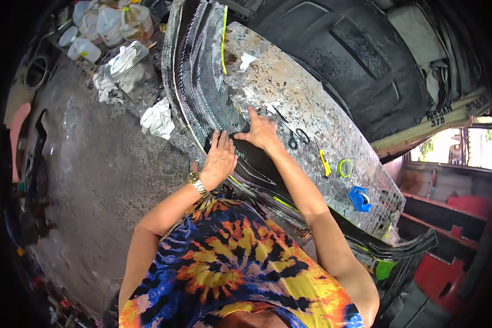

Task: The person prepares a carbon fiber automotive part by applying tape along an edge and using scissors to trim excess carbon fiber material. They then pick up and show a separate piece of carbon fiber fabric in a workspace.

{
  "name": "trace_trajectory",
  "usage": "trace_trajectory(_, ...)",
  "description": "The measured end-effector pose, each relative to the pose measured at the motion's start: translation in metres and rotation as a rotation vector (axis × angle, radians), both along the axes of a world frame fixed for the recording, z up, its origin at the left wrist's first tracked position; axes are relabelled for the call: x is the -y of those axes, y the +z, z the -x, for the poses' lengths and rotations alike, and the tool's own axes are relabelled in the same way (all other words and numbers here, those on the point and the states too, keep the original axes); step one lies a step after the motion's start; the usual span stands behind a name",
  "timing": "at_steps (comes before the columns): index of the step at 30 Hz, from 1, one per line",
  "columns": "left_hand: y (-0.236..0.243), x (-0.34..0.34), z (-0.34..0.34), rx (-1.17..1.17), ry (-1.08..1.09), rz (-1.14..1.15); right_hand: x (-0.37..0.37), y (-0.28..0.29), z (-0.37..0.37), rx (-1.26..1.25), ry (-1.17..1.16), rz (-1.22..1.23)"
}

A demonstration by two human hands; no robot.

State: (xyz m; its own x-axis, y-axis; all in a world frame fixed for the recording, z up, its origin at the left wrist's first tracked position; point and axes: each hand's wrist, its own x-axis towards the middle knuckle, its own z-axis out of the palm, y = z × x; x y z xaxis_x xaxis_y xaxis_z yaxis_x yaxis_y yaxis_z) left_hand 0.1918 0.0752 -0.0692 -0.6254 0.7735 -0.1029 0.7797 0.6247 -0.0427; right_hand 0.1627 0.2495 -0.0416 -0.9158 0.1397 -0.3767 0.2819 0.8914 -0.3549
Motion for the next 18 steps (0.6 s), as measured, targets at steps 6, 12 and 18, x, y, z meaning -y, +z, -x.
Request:
trace_trajectory(6,-0.008,-0.010,-0.010,-0.053,0.124,0.000,0.004,-0.022,0.016,0.036,0.075,0.018)
trace_trajectory(12,-0.016,-0.014,-0.008,-0.029,0.213,-0.022,0.005,-0.025,0.021,0.046,0.058,0.059)
trace_trajectory(18,-0.020,-0.017,-0.006,0.004,0.248,-0.035,0.002,-0.038,0.034,-0.017,0.081,0.073)
